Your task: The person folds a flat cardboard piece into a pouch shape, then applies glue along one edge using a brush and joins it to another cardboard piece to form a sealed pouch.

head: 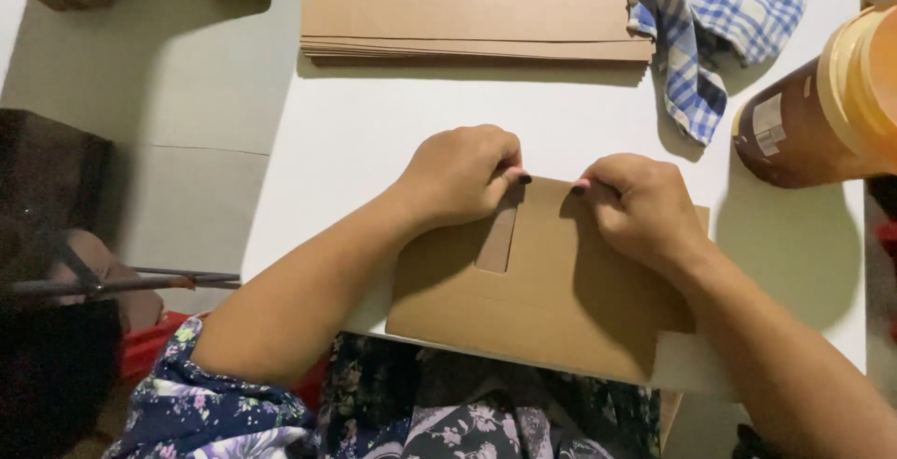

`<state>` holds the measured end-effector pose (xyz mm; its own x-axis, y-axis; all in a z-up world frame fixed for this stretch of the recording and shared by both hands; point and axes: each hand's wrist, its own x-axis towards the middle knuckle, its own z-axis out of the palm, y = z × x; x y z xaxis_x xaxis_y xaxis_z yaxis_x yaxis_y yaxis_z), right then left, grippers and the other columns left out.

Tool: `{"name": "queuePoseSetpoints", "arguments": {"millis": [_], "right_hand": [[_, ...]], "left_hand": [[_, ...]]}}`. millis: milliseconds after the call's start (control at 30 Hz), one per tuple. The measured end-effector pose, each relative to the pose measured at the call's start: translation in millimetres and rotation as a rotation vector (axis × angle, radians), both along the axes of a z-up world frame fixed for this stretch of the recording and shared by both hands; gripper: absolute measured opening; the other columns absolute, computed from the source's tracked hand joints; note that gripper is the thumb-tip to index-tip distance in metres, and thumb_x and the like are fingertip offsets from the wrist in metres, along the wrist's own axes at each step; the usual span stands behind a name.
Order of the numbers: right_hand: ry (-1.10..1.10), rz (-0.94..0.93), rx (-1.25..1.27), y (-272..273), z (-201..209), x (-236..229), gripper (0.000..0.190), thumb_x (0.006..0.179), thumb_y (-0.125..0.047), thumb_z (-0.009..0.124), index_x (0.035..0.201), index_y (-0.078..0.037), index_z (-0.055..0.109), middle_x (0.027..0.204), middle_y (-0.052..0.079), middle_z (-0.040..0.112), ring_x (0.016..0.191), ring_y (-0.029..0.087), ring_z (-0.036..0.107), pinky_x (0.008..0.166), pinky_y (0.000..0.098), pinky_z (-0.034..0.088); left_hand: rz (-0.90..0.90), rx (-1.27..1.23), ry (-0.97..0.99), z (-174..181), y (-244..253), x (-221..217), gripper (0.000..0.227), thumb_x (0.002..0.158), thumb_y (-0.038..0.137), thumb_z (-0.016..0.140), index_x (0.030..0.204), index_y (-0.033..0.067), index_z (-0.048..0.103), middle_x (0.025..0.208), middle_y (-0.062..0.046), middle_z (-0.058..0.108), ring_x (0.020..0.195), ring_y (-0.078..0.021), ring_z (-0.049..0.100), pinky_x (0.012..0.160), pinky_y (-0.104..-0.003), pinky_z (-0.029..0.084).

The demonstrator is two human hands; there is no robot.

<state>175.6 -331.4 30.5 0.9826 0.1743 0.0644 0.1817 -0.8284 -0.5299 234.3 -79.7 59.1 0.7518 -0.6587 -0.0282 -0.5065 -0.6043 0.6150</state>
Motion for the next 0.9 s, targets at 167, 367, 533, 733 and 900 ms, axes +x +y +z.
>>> {"name": "queuePoseSetpoints", "arguments": {"millis": [167, 367, 533, 733, 900], "right_hand": [[0.036, 0.044, 0.123, 7.4, -6.3, 0.7, 0.013, 0.096, -0.014, 0.068, 0.085, -0.015, 0.076, 0.072, 0.007, 0.071, 0.078, 0.031, 0.073, 0.072, 0.0370, 0.056], [0.292, 0.039, -0.002, 4.7, 51.8, -3.2, 0.012, 0.091, -0.009, 0.065, 0.088, -0.007, 0.077, 0.078, 0.021, 0.076, 0.085, 0.045, 0.073, 0.077, 0.0518, 0.055], [0.272, -0.011, -0.151, -33.4, 25.2, -2.9, 0.023, 0.087, -0.015, 0.059, 0.090, -0.018, 0.082, 0.091, 0.000, 0.081, 0.086, 0.021, 0.071, 0.076, 0.0358, 0.051], [0.453, -0.035, -0.125, -35.5, 40.4, 2.6, 0.019, 0.092, -0.022, 0.066, 0.094, -0.015, 0.084, 0.096, 0.000, 0.083, 0.091, 0.016, 0.073, 0.080, 0.0322, 0.052], [0.334, -0.106, -0.232, -55.2, 31.2, -0.5, 0.028, 0.089, -0.014, 0.056, 0.091, -0.019, 0.084, 0.088, 0.002, 0.083, 0.083, 0.018, 0.073, 0.075, 0.0330, 0.052]], "left_hand": [[-0.116, 0.138, -0.004, 9.5, -12.4, -10.7, 0.019, 0.099, 0.022, 0.058, 0.093, 0.0105, 0.072, 0.078, -0.010, 0.071, 0.078, -0.0295, 0.073, 0.075, -0.042, 0.058], [-0.096, 0.145, 0.060, 20.4, 0.3, -3.2, 0.025, 0.100, 0.028, 0.058, 0.096, 0.0105, 0.074, 0.079, -0.011, 0.074, 0.080, -0.0319, 0.073, 0.076, -0.043, 0.057], [-0.071, 0.294, 0.147, -2.2, 23.3, 22.2, 0.028, 0.100, 0.043, 0.054, 0.085, 0.0222, 0.066, 0.083, 0.003, 0.073, 0.083, -0.0233, 0.064, 0.065, -0.041, 0.043], [-0.081, 0.250, 0.074, -13.0, 38.2, 29.3, 0.027, 0.101, 0.030, 0.053, 0.079, 0.0170, 0.059, 0.082, 0.002, 0.072, 0.076, -0.0251, 0.059, 0.060, -0.041, 0.039], [-0.149, 0.135, 0.061, -15.1, 42.0, 35.6, 0.026, 0.102, 0.024, 0.053, 0.078, 0.0145, 0.052, 0.074, -0.001, 0.066, 0.069, -0.0247, 0.053, 0.061, -0.039, 0.036]]}}
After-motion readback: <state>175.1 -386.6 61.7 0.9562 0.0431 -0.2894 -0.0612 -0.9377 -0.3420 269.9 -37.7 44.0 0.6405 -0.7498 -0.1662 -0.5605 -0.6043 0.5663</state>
